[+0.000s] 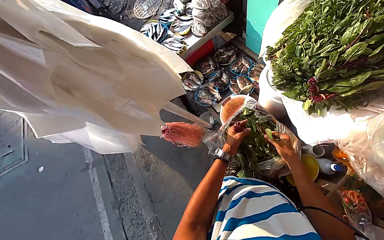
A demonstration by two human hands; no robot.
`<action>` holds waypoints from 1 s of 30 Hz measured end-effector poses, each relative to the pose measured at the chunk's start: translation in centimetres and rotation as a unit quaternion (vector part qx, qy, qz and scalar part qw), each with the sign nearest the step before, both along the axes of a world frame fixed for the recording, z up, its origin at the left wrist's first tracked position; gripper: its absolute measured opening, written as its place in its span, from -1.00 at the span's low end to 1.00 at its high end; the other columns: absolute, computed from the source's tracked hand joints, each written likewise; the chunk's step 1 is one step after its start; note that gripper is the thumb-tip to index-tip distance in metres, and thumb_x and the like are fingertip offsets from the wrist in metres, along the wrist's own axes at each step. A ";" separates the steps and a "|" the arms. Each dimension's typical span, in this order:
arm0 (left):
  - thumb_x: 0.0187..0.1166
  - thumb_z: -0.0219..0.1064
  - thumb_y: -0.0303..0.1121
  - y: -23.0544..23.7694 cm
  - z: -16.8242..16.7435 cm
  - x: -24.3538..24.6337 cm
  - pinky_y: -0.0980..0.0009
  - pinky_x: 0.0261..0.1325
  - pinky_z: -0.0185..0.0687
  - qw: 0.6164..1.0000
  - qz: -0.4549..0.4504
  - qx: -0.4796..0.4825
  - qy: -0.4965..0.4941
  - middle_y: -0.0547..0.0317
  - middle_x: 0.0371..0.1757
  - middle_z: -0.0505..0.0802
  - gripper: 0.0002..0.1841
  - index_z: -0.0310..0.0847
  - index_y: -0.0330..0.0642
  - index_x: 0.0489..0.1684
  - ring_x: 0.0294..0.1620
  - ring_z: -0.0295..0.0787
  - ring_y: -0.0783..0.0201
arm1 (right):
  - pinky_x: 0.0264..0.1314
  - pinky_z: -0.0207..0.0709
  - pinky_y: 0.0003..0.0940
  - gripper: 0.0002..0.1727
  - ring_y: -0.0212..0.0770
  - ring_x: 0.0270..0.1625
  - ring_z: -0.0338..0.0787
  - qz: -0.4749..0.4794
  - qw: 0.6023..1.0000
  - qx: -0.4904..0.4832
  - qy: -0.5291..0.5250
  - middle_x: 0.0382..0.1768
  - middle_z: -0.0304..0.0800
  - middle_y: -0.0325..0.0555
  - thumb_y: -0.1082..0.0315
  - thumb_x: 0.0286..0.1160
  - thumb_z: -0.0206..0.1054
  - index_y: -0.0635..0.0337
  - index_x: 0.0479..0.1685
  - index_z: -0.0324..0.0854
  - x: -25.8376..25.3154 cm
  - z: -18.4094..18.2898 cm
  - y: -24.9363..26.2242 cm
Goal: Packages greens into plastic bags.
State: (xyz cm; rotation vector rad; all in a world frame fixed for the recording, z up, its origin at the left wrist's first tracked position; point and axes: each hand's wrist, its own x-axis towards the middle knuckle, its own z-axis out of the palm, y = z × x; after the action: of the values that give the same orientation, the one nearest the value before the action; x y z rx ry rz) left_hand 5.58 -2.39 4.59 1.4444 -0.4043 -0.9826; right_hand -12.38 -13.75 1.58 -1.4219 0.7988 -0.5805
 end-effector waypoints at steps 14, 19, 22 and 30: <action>0.37 0.52 -0.57 1.4 1.3 -0.6 0.38 0.15 0.75 0.997 0.029 -0.074 -0.001 0.08 -0.08 0.90 -0.69 0.75 -0.37 0.08 -0.04 0.83 0.33 | -0.02 0.74 -0.17 -0.74 0.05 -0.15 0.87 -0.065 0.890 -0.449 0.041 -0.22 0.92 0.09 0.26 0.52 0.44 0.32 -0.14 0.87 3.8 0.1 5.0; 0.35 0.51 -0.62 1.5 0.7 -0.7 0.37 0.06 0.74 0.995 0.022 -0.093 -0.012 0.12 -0.17 0.88 -0.82 0.75 -0.31 -0.13 -0.12 0.81 0.32 | -0.02 0.74 -0.18 -0.74 0.04 -0.17 0.86 -0.024 0.896 -0.442 0.031 -0.24 0.90 0.10 0.36 0.48 0.40 0.30 0.00 0.88 4.2 0.2 5.6; 0.42 0.47 -0.53 1.8 0.0 -0.4 0.38 0.05 0.70 0.994 0.015 -0.105 -0.022 0.21 -0.20 0.82 -0.91 0.71 -0.19 -0.23 -0.11 0.75 0.36 | 0.24 0.72 -0.17 -0.70 0.01 0.04 0.88 0.043 0.923 -0.381 -0.012 -0.06 0.90 0.14 0.37 0.58 0.30 0.34 0.12 0.82 3.8 0.0 5.3; 0.36 0.49 -0.51 3.1 0.1 0.1 0.39 0.03 0.71 0.990 0.012 -0.140 0.015 0.27 -0.21 0.82 -0.90 0.72 -0.08 -0.34 -0.10 0.75 0.38 | 0.26 0.68 -0.40 -0.80 -0.23 0.01 0.87 0.115 0.960 -0.249 -0.058 -0.12 0.90 0.09 0.44 0.47 0.41 0.38 -0.09 0.86 3.0 0.0 3.9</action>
State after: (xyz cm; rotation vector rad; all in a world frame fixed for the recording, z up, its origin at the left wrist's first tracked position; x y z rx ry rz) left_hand 5.64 0.69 4.64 1.1770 -0.4811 -0.8890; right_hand -9.37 -9.86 1.62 -1.8904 0.3944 -0.7080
